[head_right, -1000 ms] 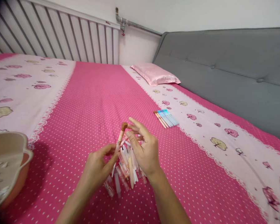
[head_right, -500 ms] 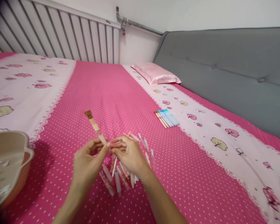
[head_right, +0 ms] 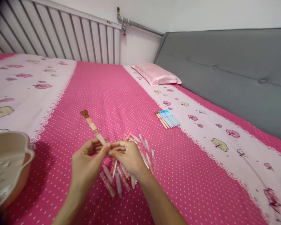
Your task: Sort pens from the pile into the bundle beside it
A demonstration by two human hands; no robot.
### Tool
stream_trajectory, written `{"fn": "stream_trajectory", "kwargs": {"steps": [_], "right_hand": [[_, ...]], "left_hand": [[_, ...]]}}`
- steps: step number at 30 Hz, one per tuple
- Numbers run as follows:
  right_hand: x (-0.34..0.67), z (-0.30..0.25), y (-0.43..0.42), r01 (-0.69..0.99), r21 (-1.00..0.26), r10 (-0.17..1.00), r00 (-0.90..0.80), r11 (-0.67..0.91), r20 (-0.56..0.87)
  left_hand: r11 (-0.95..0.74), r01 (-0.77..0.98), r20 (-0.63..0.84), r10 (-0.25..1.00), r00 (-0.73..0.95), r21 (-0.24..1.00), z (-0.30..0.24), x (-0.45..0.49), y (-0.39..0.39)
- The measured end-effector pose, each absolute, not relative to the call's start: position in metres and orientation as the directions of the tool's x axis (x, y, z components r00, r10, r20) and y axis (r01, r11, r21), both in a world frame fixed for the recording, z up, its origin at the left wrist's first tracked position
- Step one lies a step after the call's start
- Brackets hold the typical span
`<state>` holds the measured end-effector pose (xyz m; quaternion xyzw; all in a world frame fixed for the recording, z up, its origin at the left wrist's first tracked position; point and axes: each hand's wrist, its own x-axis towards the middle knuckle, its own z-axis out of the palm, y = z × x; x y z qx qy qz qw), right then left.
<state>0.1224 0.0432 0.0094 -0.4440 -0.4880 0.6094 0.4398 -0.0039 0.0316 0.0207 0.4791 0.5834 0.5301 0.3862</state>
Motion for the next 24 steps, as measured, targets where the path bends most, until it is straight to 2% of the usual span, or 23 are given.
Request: {"fn": "stream_trajectory", "kwargs": {"steps": [5, 9, 12, 14, 17, 19, 24], "right_hand": [[0.129, 0.016, 0.046, -0.103, -0.986, 0.986, -0.118, -0.129, -0.116], [0.149, 0.022, 0.053, -0.092, -0.991, 0.99, 0.091, -0.096, -0.104], [0.176, 0.017, 0.063, 0.042, -0.998, 0.955, 0.295, -0.041, -0.027], [0.2, 0.007, 0.071, 0.178, -0.984, 0.897, 0.434, 0.0, 0.079], [0.236, -0.018, 0.082, 0.349, -0.935, 0.779, 0.603, -0.065, 0.171], [0.257, -0.036, 0.087, 0.427, -0.886, 0.702, 0.687, -0.179, 0.189], [0.282, -0.066, 0.092, 0.427, -0.84, 0.607, 0.78, -0.334, 0.155]], "left_hand": [[0.012, 0.208, 0.031, 0.98, -0.199, 0.978, 0.024, -0.004, 0.031], [0.035, 0.227, 0.008, 0.982, -0.188, 0.973, 0.026, -0.003, 0.031], [0.05, 0.251, 0.0, 0.981, -0.195, 0.967, 0.027, -0.002, 0.031], [0.038, 0.263, 0.019, 0.977, -0.212, 0.964, 0.026, -0.002, 0.03], [0.033, 0.268, 0.028, 0.975, -0.221, 0.963, 0.025, -0.001, 0.03], [0.052, 0.266, 0.005, 0.978, -0.208, 0.963, 0.025, -0.002, 0.031], [0.038, 0.261, 0.021, 0.975, -0.219, 0.964, 0.023, -0.001, 0.031]]}}
